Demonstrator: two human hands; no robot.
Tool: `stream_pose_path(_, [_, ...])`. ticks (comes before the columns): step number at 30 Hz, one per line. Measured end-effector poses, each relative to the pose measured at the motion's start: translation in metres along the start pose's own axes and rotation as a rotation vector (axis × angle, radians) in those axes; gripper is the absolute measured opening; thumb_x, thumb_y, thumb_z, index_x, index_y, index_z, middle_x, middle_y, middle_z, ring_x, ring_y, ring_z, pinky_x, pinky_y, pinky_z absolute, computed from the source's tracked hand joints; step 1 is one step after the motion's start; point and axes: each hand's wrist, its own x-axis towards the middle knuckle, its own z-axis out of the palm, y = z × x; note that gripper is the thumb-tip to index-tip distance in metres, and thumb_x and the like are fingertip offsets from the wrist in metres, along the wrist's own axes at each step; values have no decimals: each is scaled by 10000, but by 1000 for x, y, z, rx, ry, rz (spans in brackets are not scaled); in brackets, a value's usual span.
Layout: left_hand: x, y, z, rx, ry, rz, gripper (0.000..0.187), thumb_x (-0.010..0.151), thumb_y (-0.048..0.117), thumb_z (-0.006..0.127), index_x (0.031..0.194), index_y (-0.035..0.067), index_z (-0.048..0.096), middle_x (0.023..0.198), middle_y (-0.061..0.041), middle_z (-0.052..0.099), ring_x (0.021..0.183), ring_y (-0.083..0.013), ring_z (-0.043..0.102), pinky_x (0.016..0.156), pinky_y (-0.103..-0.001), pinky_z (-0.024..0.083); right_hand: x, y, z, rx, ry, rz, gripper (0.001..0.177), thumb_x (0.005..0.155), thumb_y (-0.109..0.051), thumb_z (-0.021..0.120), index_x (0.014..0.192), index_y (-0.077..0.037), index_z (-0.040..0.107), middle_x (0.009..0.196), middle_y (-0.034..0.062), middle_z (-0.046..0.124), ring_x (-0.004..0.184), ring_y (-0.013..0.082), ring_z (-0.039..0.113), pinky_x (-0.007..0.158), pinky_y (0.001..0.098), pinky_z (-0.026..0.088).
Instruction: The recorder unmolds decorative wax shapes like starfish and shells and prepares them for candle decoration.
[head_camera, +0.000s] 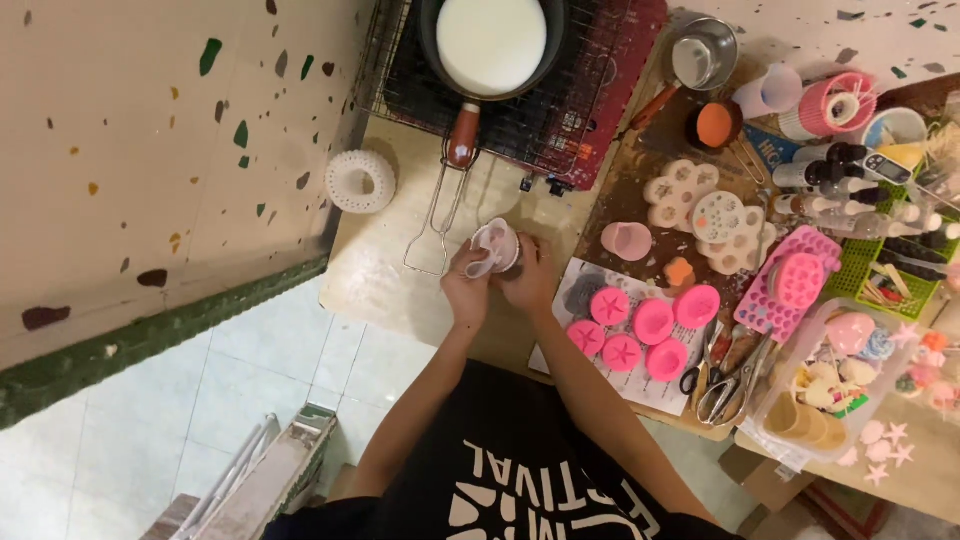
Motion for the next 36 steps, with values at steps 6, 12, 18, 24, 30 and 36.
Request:
stream_pose_path(6, [-6, 23, -6, -190, -68, -281, 104, 896, -62, 768, 985, -44, 718, 1032, -131, 744, 933, -178, 646, 827, -296, 551, -10, 22, 7, -151, 141, 4, 737, 692, -258, 929, 1302, -26, 585, 1299, 200, 554, 1158, 427, 586, 961, 476, 512])
stream_pose_path(12, [-29, 91, -32, -36, -178, 163, 201, 852, -140, 649, 1001, -6, 654, 1178, -147, 726, 1207, -295, 683, 1022, -363, 545, 11, 17, -1, -2, 185, -54, 727, 671, -124, 851, 1300, 58, 535, 1242, 245, 601, 1118, 378, 601, 942, 437, 504])
stream_pose_path(18, [-32, 20, -34, 124, -371, 340, 226, 814, -122, 660, 997, 10, 651, 1227, -152, 724, 1295, -370, 627, 1076, -421, 527, -44, 90, -4, 250, 140, 406, 432, 861, 49, 611, 1278, -52, 659, 993, 115, 765, 832, 153, 725, 736, 298, 572])
stream_pose_path(24, [-14, 14, -14, 209, -670, 372, 497, 764, -115, 683, 1233, 44, 645, 1378, -160, 663, 1378, -372, 581, 1106, -428, 514, -123, 91, -103, 271, 189, 449, 295, 863, 1, 672, 1156, -35, 678, 956, 78, 747, 749, 136, 680, 639, 273, 562])
stream_pose_path(30, [-25, 5, 8, 311, -442, 369, 939, 605, 198, 943, 1391, -27, 482, 1410, -230, 494, 1310, -444, 436, 1103, -524, 365, -165, 145, -181, 121, 539, 491, 196, 899, -21, 675, 1094, -26, 694, 910, 67, 729, 712, 112, 673, 611, 283, 555])
stream_pose_path(36, [-39, -29, 36, 475, -245, 383, 774, 687, 230, 963, 1337, 50, 583, 1318, -146, 542, 1218, -385, 490, 1044, -505, 404, -178, 178, -231, 160, 768, 608, 142, 950, -67, 663, 1079, -13, 690, 825, 34, 668, 690, 114, 624, 624, 277, 540])
